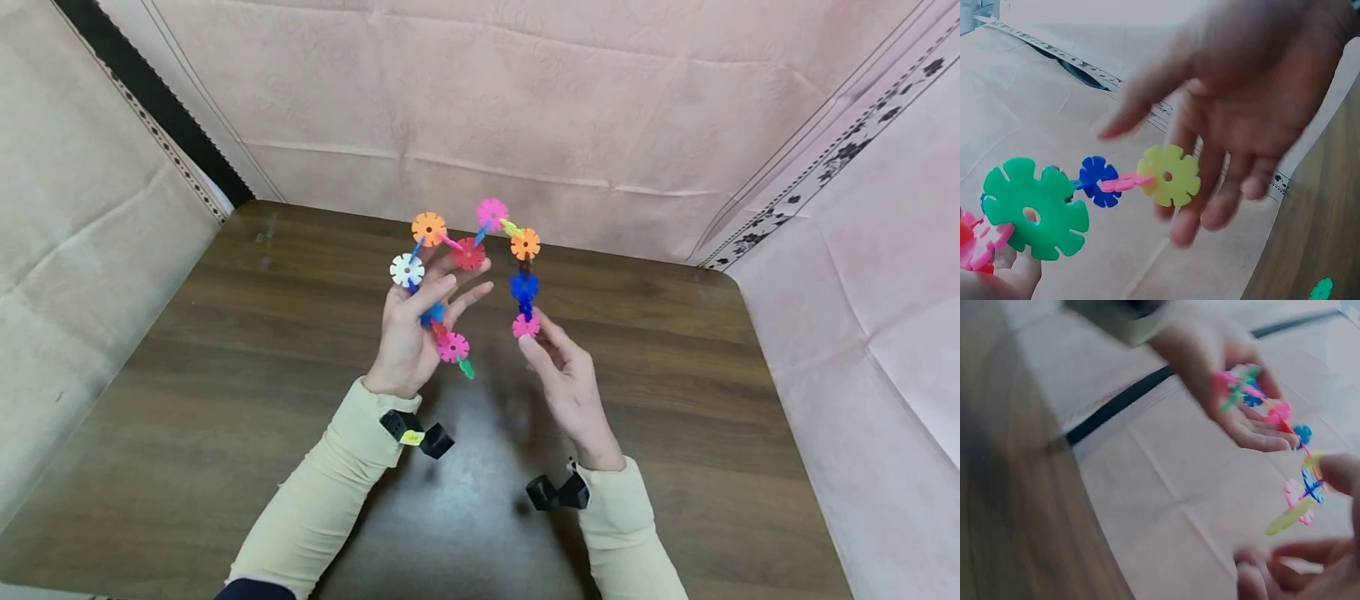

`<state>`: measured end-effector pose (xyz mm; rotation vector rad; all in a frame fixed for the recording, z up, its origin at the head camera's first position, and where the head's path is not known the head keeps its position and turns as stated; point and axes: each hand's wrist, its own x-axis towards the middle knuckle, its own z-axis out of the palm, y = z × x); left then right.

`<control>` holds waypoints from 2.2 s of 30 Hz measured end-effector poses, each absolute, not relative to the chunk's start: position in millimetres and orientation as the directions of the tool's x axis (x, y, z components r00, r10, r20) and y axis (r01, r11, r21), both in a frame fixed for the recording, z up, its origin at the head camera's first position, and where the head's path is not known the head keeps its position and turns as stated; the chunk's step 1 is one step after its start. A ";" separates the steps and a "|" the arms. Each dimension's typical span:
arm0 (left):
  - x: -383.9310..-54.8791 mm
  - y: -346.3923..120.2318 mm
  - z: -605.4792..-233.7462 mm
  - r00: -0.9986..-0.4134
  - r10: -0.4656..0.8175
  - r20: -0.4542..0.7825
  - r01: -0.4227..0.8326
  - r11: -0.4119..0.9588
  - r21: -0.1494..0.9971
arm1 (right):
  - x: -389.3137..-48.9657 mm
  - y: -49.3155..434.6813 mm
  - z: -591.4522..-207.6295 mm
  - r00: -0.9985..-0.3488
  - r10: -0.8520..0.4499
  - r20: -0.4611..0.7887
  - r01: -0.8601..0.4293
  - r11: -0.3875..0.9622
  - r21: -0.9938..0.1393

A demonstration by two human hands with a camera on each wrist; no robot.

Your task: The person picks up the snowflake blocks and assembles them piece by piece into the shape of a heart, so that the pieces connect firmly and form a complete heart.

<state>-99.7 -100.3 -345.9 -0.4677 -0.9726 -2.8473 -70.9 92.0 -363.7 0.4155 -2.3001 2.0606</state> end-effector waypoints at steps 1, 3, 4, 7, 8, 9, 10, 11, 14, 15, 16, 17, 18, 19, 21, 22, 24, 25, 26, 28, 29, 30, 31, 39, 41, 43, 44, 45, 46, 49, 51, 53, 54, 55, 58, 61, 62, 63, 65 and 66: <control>-99.6 -99.9 -345.8 -0.947 0.020 0.320 0.181 -0.790 0.585 | -74.2 95.5 -366.6 -0.962 -0.228 0.150 -0.171 0.072 -0.983; -100.0 -99.4 -345.8 -0.946 0.045 0.322 0.169 -0.777 0.607 | -79.9 100.7 -373.1 -0.952 -0.284 0.114 -0.126 0.024 -0.992; -100.2 -99.1 -345.9 -0.946 0.055 0.320 0.164 -0.768 0.619 | -81.4 102.2 -375.8 -0.948 -0.297 0.116 -0.120 -0.003 -0.993; -100.1 -99.8 -346.9 -0.952 0.080 0.295 0.143 -0.737 0.661 | -82.4 103.0 -381.1 -0.939 -0.302 0.163 -0.137 -0.104 -0.985; -100.2 -100.0 -347.5 -0.956 0.082 0.281 0.136 -0.725 0.675 | -82.3 102.6 -381.8 -0.937 -0.298 0.183 -0.147 -0.138 -0.979; -100.2 -100.1 -348.2 -0.961 0.079 0.263 0.130 -0.713 0.689 | -81.9 102.0 -382.0 -0.935 -0.292 0.203 -0.158 -0.168 -0.973; -100.1 -100.0 -348.3 -0.967 0.074 0.244 0.124 -0.700 0.703 | -81.6 101.6 -381.6 -0.934 -0.281 0.221 -0.171 -0.192 -0.966; -100.2 -99.8 -348.5 -0.971 0.073 0.228 0.116 -0.688 0.716 | -81.6 101.3 -381.2 -0.934 -0.269 0.234 -0.181 -0.209 -0.961; -100.9 -99.2 -350.2 -0.981 0.068 0.181 0.094 -0.648 0.755 | -81.7 100.5 -379.4 -0.936 -0.236 0.262 -0.206 -0.237 -0.949; -100.8 -98.7 -350.5 -0.983 0.066 0.170 0.090 -0.635 0.767 | -81.8 100.5 -379.0 -0.937 -0.227 0.264 -0.209 -0.241 -0.948; -100.8 -98.2 -350.8 -0.985 0.065 0.161 0.086 -0.621 0.779 | -82.0 100.3 -378.8 -0.939 -0.220 0.265 -0.209 -0.246 -0.946; -100.9 -97.9 -351.3 -0.986 0.066 0.154 0.083 -0.610 0.788 | -82.2 100.1 -378.6 -0.940 -0.216 0.263 -0.207 -0.250 -0.946; -100.9 -97.4 -351.8 -0.987 0.062 0.145 0.079 -0.599 0.797 | -82.3 99.9 -378.5 -0.942 -0.211 0.262 -0.206 -0.254 -0.945; -101.1 -97.0 -352.3 -0.989 0.059 0.133 0.073 -0.587 0.806 | -82.1 99.6 -378.7 -0.943 -0.206 0.260 -0.204 -0.258 -0.944; -101.1 -95.8 -353.1 -0.992 0.054 0.110 0.060 -0.570 0.820 | -82.0 98.9 -378.8 -0.946 -0.189 0.264 -0.208 -0.269 -0.940; -101.3 -95.3 -353.7 -0.995 0.050 0.091 0.048 -0.560 0.827 | -81.9 98.4 -378.8 -0.946 -0.178 0.269 -0.214 -0.278 -0.937; -100.9 -94.3 -354.9 -0.998 0.038 0.045 0.018 -0.534 0.845 | -81.8 97.5 -378.6 -0.946 -0.151 0.288 -0.235 -0.292 -0.927; -100.5 -93.7 -355.6 -1.000 0.025 0.013 -0.001 -0.509 0.861 | -82.0 96.9 -378.8 -0.945 -0.134 0.298 -0.248 -0.298 -0.922; -100.1 -92.6 -355.9 -1.000 0.009 -0.014 -0.017 -0.485 0.875 | -82.2 96.5 -378.8 -0.944 -0.112 0.311 -0.265 -0.306 -0.915; -98.5 -89.5 -356.1 -0.997 -0.043 -0.058 -0.035 -0.407 0.913 | -83.2 95.3 -379.0 -0.940 -0.062 0.335 -0.299 -0.321 -0.899; -96.9 -87.5 -356.1 -0.994 -0.079 -0.070 -0.038 -0.349 0.936 | -83.7 94.5 -379.0 -0.937 -0.037 0.348 -0.318 -0.324 -0.891; -95.0 -85.1 -356.2 -0.991 -0.116 -0.068 -0.033 -0.283 0.958 | -84.4 93.5 -379.3 -0.932 -0.009 0.361 -0.339 -0.322 -0.884; -92.7 -82.4 -356.1 -0.987 -0.153 -0.044 -0.011 -0.209 0.978 | -85.0 92.5 -379.5 -0.926 0.017 0.378 -0.364 -0.317 -0.876; -73.2 -62.1 -343.8 -0.905 -0.012 0.425 0.414 0.201 0.888 | -82.9 75.5 -382.4 -0.863 0.167 0.477 -0.502 -0.175 -0.847; -72.2 -59.1 -338.5 -0.914 0.066 0.401 0.406 0.196 0.893 | -77.8 69.7 -379.5 -0.850 0.178 0.496 -0.517 -0.103 -0.850; -73.0 -57.5 -335.1 -0.929 0.097 0.357 0.369 0.203 0.907 | -73.6 65.4 -376.4 -0.838 0.169 0.519 -0.531 -0.030 -0.847; -74.1 -57.1 -333.9 -0.935 0.100 0.339 0.353 0.203 0.914 | -72.1 63.8 -374.4 -0.831 0.157 0.533 -0.540 0.000 -0.842; -75.2 -57.1 -333.1 -0.940 0.097 0.327 0.340 0.199 0.919 | -71.1 62.5 -372.4 -0.823 0.144 0.550 -0.552 0.030 -0.833; -76.7 -57.4 -332.9 -0.943 0.089 0.320 0.332 0.195 0.923 | -70.6 61.4 -370.0 -0.814 0.127 0.566 -0.565 0.054 -0.824; -81.2 -59.4 -334.7 -0.945 0.059 0.322 0.327 0.165 0.930 | -72.2 60.9 -366.6 -0.795 0.063 0.603 -0.594 0.121 -0.796; -83.7 -61.3 -336.7 -0.950 0.047 0.309 0.313 0.135 0.940 | -72.8 61.2 -364.7 -0.783 0.018 0.622 -0.612 0.162 -0.774; -85.4 -63.8 -338.8 -0.958 0.041 0.284 0.286 0.109 0.952 | -73.7 62.0 -364.7 -0.774 -0.025 0.633 -0.627 0.174 -0.759; -86.3 -65.0 -339.5 -0.962 0.041 0.271 0.273 0.095 0.957 | -74.2 62.6 -365.7 -0.771 -0.041 0.635 -0.632 0.173 -0.756; -87.0 -66.2 -340.2 -0.965 0.045 0.258 0.261 0.075 0.963 | -75.1 63.5 -366.8 -0.770 -0.055 0.635 -0.635 0.164 -0.755; -89.3 -70.1 -341.1 -0.971 0.053 0.233 0.234 0.019 0.972 | -81.5 70.2 -377.5 -0.784 -0.063 0.618 -0.620 0.135 -0.773; -91.4 -74.6 -340.0 -0.974 0.054 0.221 0.220 -0.007 0.975 | -93.3 83.9 -393.6 -0.834 -0.014 0.552 -0.545 0.185 -0.818; -92.3 -76.3 -339.5 -0.975 0.052 0.214 0.214 -0.011 0.977 | -98.4 89.7 -399.6 -0.859 0.001 0.512 -0.499 0.226 -0.837; -93.0 -78.0 -338.5 -0.977 0.050 0.207 0.207 -0.019 0.978 | -103.8 95.3 -405.4 -0.886 0.007 0.464 -0.445 0.275 -0.852; -94.6 -81.7 -337.6 -0.980 0.051 0.190 0.188 -0.046 0.981 | -114.5 105.7 -415.0 -0.945 -0.021 0.327 -0.308 0.398 -0.864; -95.4 -83.6 -337.3 -0.982 0.054 0.180 0.177 -0.062 0.982 | -119.6 110.0 -419.7 -0.969 -0.053 0.242 -0.238 0.468 -0.851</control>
